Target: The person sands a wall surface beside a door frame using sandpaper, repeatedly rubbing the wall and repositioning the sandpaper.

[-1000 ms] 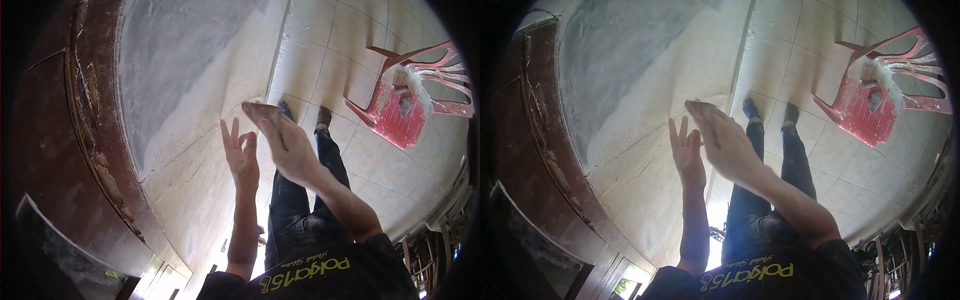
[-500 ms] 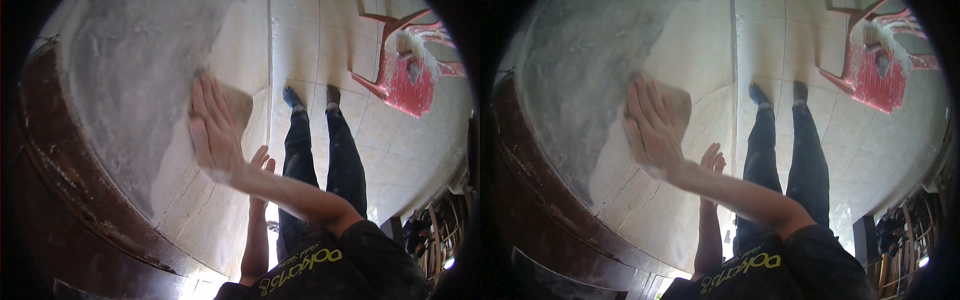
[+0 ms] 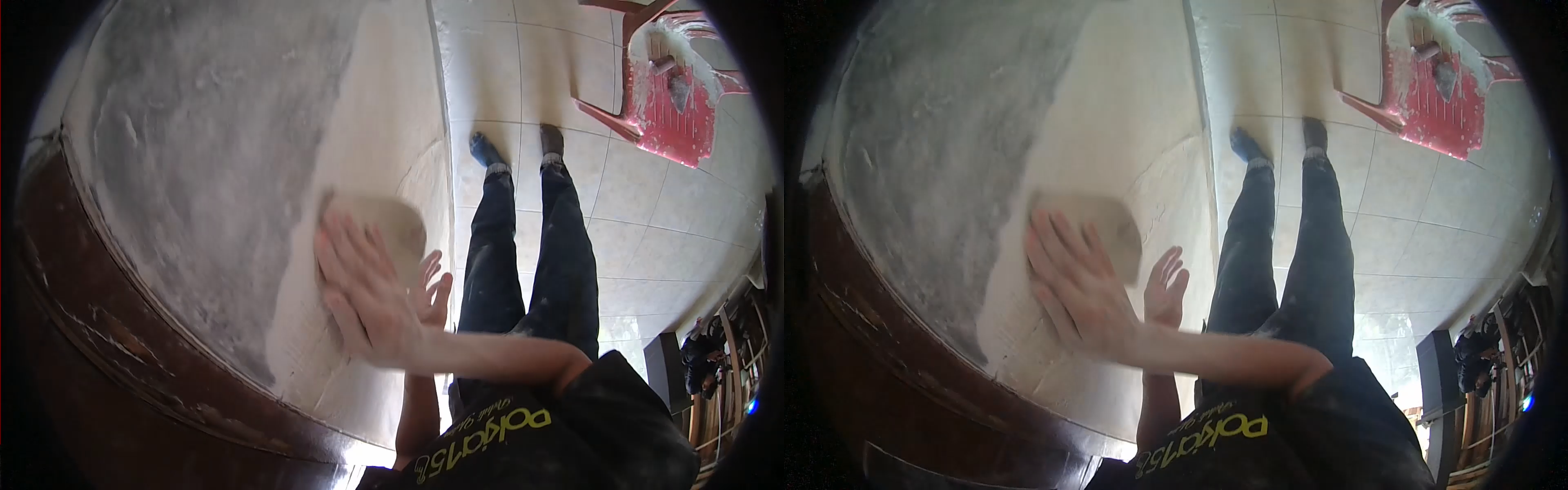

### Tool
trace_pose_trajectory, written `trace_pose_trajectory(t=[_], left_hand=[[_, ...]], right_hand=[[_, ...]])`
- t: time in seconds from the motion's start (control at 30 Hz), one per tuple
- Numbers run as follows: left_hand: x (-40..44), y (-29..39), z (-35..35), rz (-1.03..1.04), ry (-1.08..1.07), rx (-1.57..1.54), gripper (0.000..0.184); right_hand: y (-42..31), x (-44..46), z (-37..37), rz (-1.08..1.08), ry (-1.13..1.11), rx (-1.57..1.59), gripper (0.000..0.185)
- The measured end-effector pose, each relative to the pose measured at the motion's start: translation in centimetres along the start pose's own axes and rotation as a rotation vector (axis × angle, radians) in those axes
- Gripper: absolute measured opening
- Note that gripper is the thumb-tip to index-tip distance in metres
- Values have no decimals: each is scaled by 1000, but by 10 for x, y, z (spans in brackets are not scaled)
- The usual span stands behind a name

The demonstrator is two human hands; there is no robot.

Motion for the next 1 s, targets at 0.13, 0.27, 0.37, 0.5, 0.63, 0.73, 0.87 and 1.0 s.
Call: trace_pose_trajectory(t=[0.13, 0.27, 0.37, 0.5, 0.63, 0.73, 0.87, 1.0], left_hand=[[-2, 3, -1, -45, -54, -12, 50], [1, 8, -2, 5, -24, 62, 48], [0, 23, 4, -24, -25, 93, 46], [-1, 21, 4, -22, -26, 164, 46], [-4, 20, 6, -43, -51, 150, 45], [-1, 13, 7, -39, -42, 148, 44], [-4, 19, 7, -31, -12, 186, 42], [-4, 16, 9, -69, -53, 161, 42]], right_hand=[[4, 27, -11, -86, -12, -62, 50], [-3, 27, -10, 48, 5, 66, 49], [-17, -18, -6, -12, -60, 95, 51], [7, 41, -17, -42, -11, 4, 53], [-8, 2, -7, 19, -61, 105, 51], [-8, -3, -12, -35, -98, 78, 50], [5, 34, -17, 26, -45, 43, 50], [-8, -2, -9, -18, -111, 32, 51]])
Point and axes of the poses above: each hand's wrist, its own x-axis towards the middle knuckle, its own z-axis out of the palm, y = z × x, the point moved 7 cm from there along x, towards the middle knuckle, and after that the axes turned 12 degrees about -z, right-handed, at the moved point
